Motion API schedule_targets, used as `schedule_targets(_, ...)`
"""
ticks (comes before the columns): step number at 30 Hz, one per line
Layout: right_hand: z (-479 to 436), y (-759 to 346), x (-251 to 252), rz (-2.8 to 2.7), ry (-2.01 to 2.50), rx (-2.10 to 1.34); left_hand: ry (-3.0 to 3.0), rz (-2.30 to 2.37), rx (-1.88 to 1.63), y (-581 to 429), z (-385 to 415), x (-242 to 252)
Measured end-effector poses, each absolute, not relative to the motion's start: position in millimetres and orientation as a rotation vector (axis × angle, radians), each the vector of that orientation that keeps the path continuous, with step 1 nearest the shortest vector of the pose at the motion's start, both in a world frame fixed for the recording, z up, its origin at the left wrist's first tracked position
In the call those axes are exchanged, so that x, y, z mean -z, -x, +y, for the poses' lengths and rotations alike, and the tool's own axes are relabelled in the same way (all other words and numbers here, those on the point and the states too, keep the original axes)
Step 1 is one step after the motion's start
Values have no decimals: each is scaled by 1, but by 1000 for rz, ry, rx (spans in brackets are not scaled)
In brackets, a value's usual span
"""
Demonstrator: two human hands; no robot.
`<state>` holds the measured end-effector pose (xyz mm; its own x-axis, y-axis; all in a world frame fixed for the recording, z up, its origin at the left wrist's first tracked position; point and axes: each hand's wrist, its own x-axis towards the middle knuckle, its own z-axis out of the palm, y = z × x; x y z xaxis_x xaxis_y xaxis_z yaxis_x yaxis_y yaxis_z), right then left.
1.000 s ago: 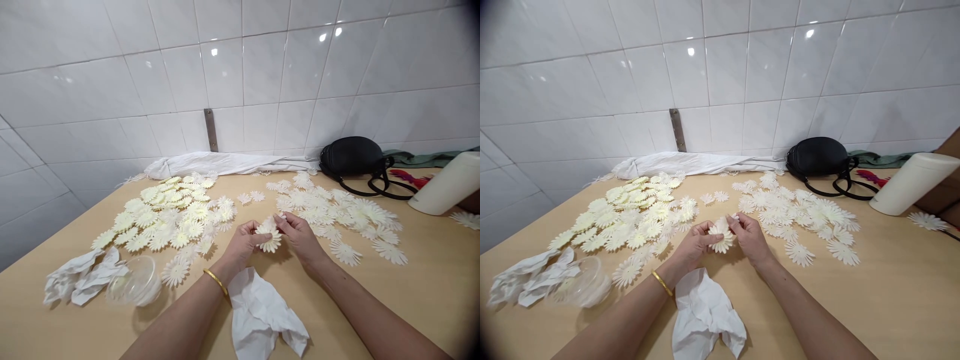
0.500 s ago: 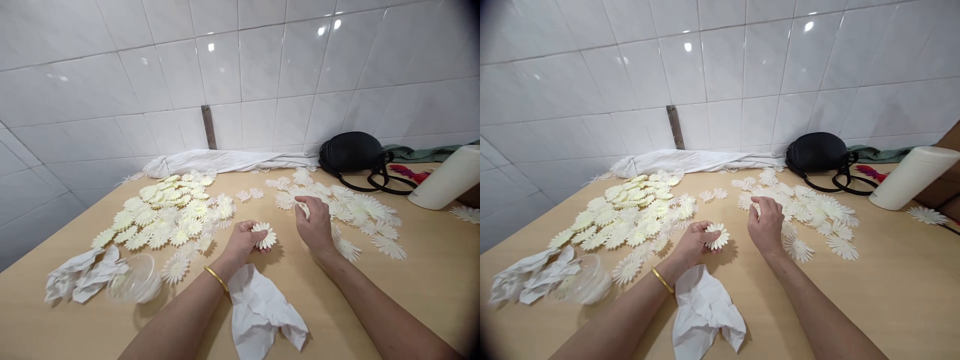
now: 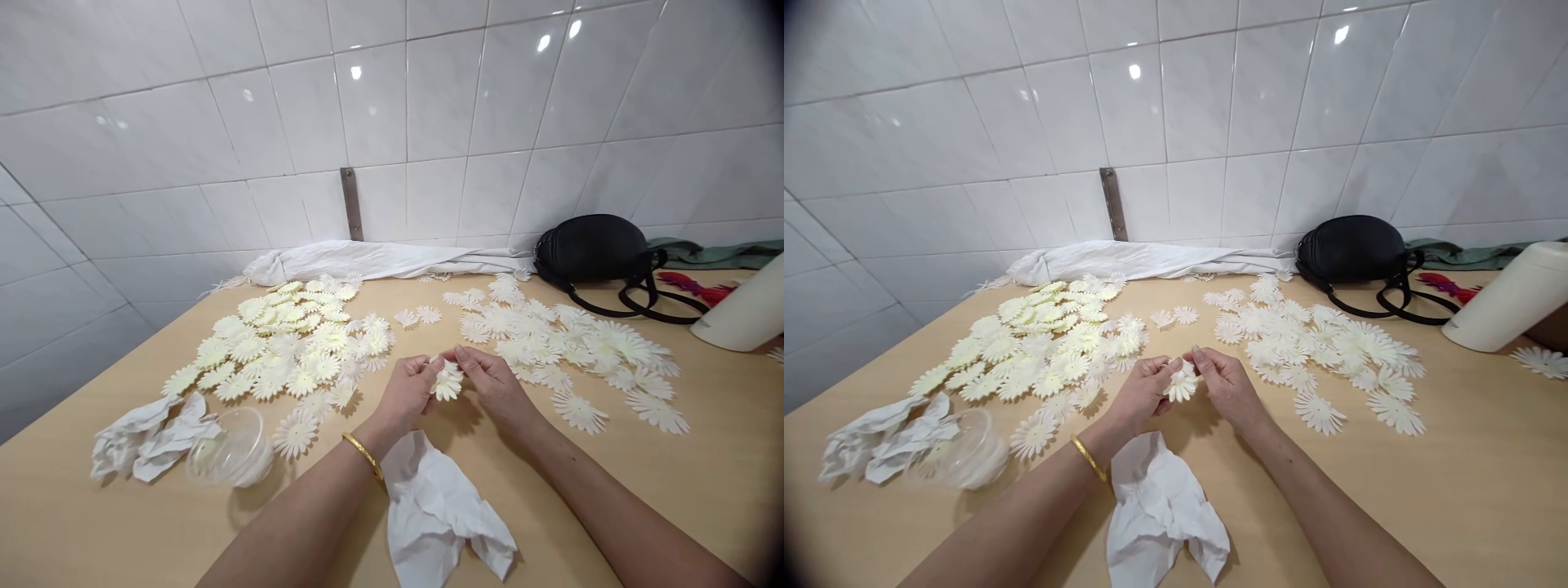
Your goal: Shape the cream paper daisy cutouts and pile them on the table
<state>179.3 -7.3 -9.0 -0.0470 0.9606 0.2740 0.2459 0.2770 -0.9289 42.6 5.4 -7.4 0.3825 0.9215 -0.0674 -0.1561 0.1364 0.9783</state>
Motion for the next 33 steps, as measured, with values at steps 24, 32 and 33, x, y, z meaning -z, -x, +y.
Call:
schedule_targets(24, 15, -219, 22, -1302, 1679, -5, -1059, 920, -868, -40, 12, 19)
schedule_targets(32, 0, -194, 9, -1428, 1343, -528, -1074, 864, -941, -40, 9, 12)
schedule_targets(33, -1, -191, 9, -1440, 1290, -619, -1078, 835, -945, -40, 8, 10)
